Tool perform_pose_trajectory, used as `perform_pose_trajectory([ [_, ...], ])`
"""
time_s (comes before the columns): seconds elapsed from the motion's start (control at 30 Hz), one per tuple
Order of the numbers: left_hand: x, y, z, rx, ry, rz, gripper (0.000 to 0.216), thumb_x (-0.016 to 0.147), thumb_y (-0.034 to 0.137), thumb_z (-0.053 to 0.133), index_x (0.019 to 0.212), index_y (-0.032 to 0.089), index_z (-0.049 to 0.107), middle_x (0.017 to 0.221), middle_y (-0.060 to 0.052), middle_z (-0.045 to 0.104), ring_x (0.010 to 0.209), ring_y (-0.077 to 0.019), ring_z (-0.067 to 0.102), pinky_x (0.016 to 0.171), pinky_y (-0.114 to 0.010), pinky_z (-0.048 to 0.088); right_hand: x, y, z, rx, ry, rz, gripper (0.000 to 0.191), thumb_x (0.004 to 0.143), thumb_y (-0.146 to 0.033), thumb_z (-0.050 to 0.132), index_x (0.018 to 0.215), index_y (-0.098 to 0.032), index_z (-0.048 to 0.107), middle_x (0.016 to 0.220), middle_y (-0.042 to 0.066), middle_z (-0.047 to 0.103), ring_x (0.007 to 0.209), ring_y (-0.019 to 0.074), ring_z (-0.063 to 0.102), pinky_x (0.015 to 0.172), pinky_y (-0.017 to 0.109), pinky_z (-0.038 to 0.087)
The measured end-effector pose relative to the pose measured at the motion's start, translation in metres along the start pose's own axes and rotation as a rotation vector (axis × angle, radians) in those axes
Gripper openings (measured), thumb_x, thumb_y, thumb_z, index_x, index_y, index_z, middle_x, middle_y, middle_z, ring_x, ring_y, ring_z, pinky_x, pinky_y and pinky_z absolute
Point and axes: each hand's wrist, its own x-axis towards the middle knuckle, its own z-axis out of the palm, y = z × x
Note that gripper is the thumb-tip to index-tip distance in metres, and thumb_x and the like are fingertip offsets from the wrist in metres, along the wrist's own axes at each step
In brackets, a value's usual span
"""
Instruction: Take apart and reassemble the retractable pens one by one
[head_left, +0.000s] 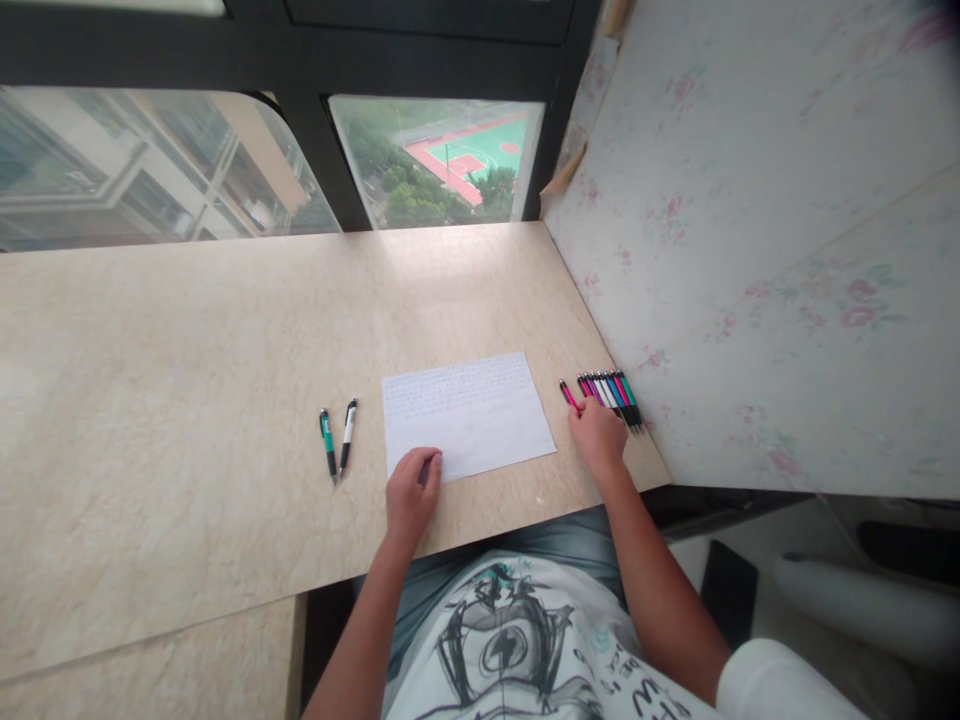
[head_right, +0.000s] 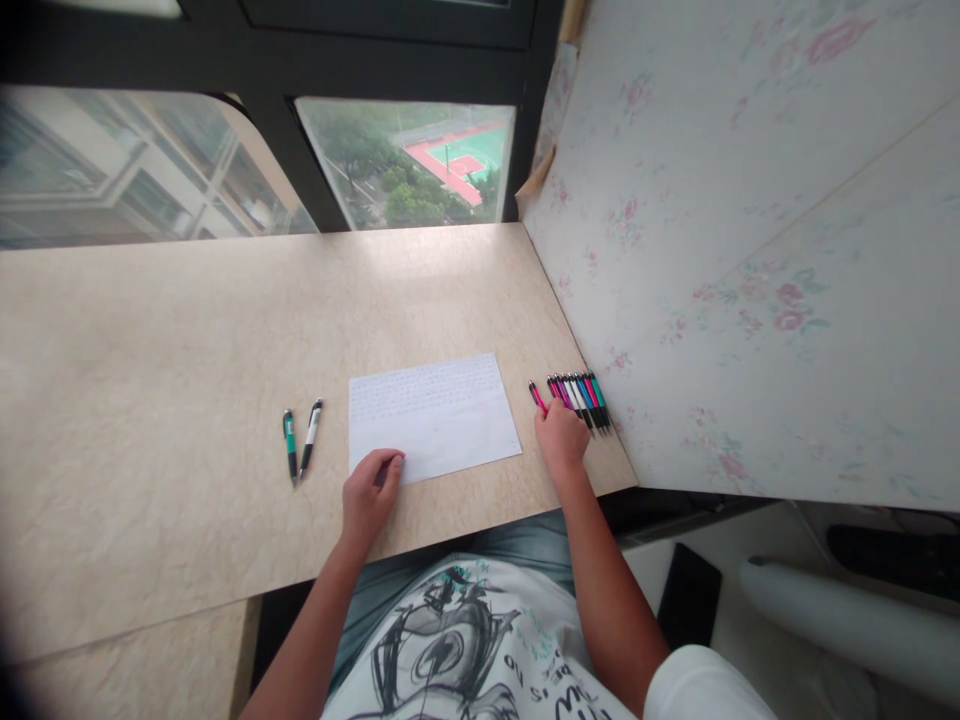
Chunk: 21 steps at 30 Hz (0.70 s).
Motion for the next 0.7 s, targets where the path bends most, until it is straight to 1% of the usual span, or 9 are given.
perform_pose_trajectory([
  [0.23, 0.001, 0.002, -0.001, 0.001, 0.006, 0.011, 0.017, 0.091, 0.031, 0.049, 0.090, 0.021, 0.063, 0.087, -0.005, 0.070, 0.082, -0.0203, 0.065, 0.076, -0.033, 0.051, 0.005, 0.012, -0.002, -0.048, 0.032, -0.011, 0.031, 0.094, -0.038, 0.047, 0.102, -0.016, 0.068, 0.090, 0.015, 0.072, 0.086, 0.0273, 0.069, 0.075, 0.035, 0.048],
  [0.43, 0.000, 0.001, 0.000, -0.006, 0.005, 0.008, 0.016, 0.091, 0.030, 0.050, 0.090, 0.022, 0.063, 0.088, -0.005, 0.069, 0.084, -0.0206, 0.065, 0.076, -0.033, 0.051, 0.005, 0.013, -0.002, -0.062, 0.046, -0.001, 0.031, 0.094, -0.039, 0.048, 0.101, -0.016, 0.067, 0.089, 0.015, 0.071, 0.084, 0.0281, 0.069, 0.072, 0.036, 0.048],
  [0.7, 0.000, 0.002, -0.001, -0.002, -0.004, 0.001, 0.015, 0.091, 0.030, 0.050, 0.090, 0.022, 0.062, 0.089, -0.005, 0.069, 0.084, -0.0201, 0.064, 0.078, -0.033, 0.050, 0.006, 0.015, -0.001, -0.052, 0.064, 0.005, 0.032, 0.095, -0.040, 0.045, 0.102, -0.016, 0.066, 0.090, 0.016, 0.071, 0.086, 0.0279, 0.068, 0.073, 0.036, 0.048],
])
